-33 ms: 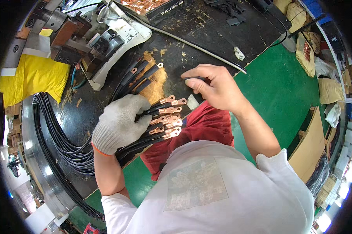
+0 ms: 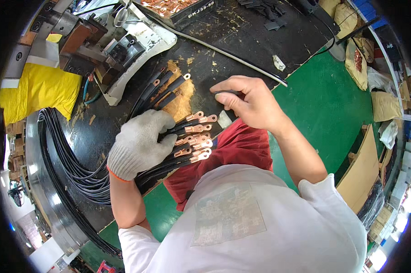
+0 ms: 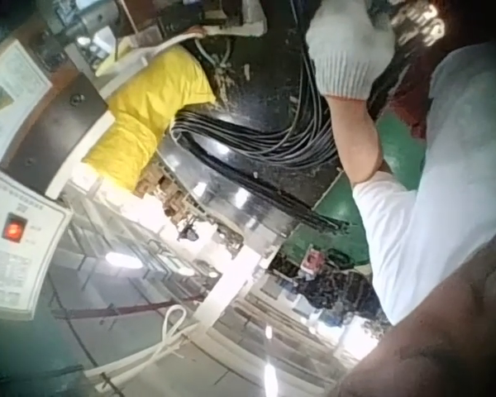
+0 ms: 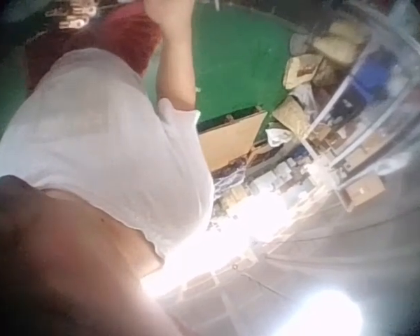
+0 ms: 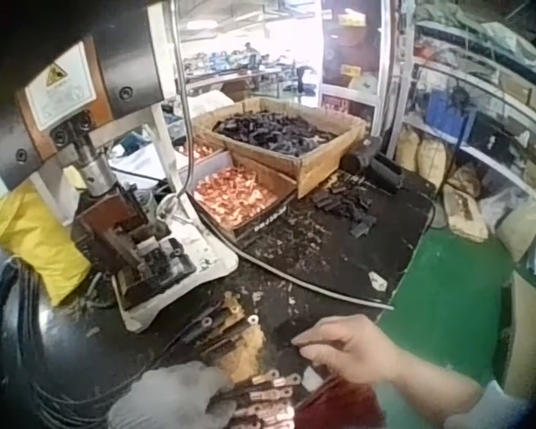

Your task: The person seals heat shrink tubing onto electrical terminals on black wires by placing the tubing over the terminals, then applying heat with a heat gun.

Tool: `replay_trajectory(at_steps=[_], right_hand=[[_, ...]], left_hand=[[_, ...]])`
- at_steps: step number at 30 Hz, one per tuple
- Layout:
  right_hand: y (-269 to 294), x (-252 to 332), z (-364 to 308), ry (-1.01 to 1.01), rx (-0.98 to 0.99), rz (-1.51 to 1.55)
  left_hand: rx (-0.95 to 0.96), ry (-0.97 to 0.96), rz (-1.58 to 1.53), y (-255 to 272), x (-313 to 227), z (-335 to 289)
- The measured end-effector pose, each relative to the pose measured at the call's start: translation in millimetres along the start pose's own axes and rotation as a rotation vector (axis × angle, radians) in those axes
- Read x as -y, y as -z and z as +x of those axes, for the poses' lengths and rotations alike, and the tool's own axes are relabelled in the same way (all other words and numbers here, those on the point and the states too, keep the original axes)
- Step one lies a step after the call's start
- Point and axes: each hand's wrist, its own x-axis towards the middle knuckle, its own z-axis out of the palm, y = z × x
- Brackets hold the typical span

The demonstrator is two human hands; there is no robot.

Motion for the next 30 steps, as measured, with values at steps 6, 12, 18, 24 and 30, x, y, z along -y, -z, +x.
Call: replay_trajectory(at_steps=[6, 12, 18, 24, 30], right_hand=[[-1.2, 4.3, 0.8, -0.080, -0.019, 0.026], [-2.1, -0.4, 1.7, -0.094, -0.020, 0.113], [-16.9, 6.4, 6.2, -0.071, 0.010, 0.163], [-11.6, -0.2, 14.2, 0.061, 0.017, 0.026], [-19.2, 1.0, 16.9, 0.075, 0.039, 0.120]], left_hand=[[-0.222, -0.066, 0.031, -12.1, 6.8, -1.2], [-0.381, -0.096, -0.141, -12.0, 18.8, -2.0], [-0.316, -0.089, -0.221, -8.9, 21.6, -2.6], [-0.353, -0.096, -0.256, -7.7, 24.4, -1.5], [-0.304, -0.090, -0.300, -0.1, 24.4, -2.5]])
